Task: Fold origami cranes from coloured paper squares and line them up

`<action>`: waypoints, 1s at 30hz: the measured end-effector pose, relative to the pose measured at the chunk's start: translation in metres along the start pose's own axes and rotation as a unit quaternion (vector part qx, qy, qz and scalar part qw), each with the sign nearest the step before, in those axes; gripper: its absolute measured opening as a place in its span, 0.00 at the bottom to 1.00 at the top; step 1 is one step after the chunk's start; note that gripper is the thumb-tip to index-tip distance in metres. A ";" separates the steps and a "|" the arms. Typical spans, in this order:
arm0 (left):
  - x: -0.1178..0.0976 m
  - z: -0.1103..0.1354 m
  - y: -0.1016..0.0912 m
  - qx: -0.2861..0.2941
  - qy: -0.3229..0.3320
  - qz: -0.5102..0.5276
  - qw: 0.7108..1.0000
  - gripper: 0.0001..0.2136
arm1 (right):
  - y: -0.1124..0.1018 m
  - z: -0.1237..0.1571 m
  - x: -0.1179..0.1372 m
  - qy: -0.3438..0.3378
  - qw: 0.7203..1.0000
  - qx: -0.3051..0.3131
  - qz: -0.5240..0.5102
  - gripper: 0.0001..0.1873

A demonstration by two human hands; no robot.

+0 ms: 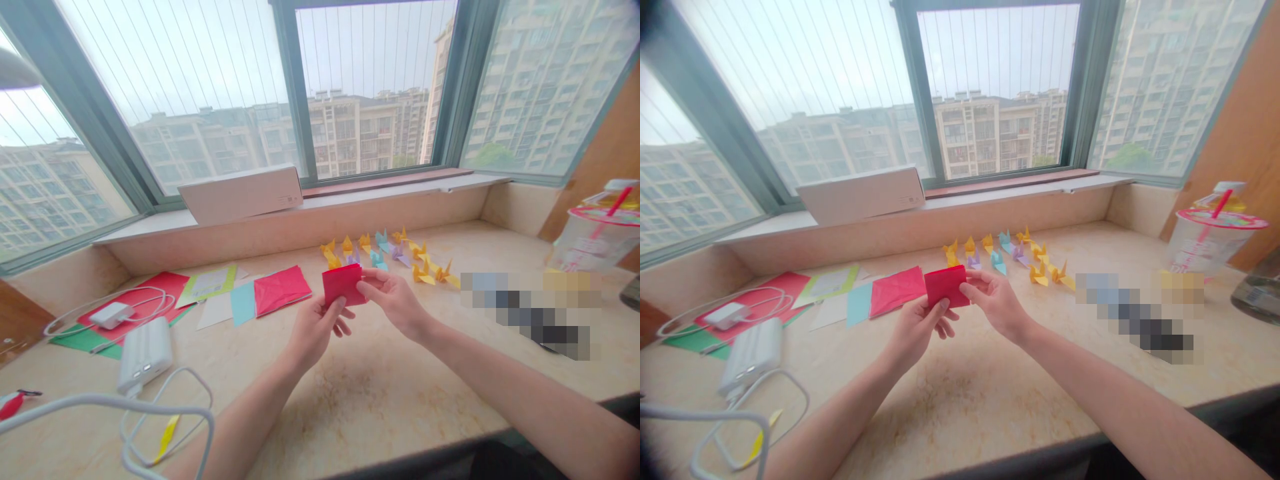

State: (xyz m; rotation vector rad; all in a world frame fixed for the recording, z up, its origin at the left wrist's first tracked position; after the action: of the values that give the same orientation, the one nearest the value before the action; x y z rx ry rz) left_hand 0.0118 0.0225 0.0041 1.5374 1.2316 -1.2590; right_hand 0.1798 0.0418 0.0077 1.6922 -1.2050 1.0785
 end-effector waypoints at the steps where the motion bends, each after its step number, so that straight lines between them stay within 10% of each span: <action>1: -0.001 0.000 0.000 -0.006 0.003 0.001 1.000 0.16 | 0.001 0.001 0.000 -0.004 1.000 0.017 0.015 0.19; 16: 0.011 -0.001 -0.006 -0.064 0.003 0.004 0.998 0.23 | 0.017 0.006 -0.022 -0.024 0.980 0.166 0.108 0.22; 30: 0.008 0.006 0.001 -0.021 0.029 -0.070 0.997 0.24 | 0.020 0.015 -0.010 -0.025 0.979 0.128 0.155 0.23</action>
State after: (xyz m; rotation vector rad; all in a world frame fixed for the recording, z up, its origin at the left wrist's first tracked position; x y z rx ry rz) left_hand 0.0119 0.0183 -0.0051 1.4870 1.4155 -1.2776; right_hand 0.1616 0.0266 -0.0046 1.7687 -1.4473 1.4386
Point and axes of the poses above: each hand's wrist, its own z-axis away from the middle knuckle, its own y-axis out of the palm, x = y × z, the point moved 2 cm from there along -z, towards the middle knuckle, and after that the axes turned 6 degrees about z, right-handed, at the moved point
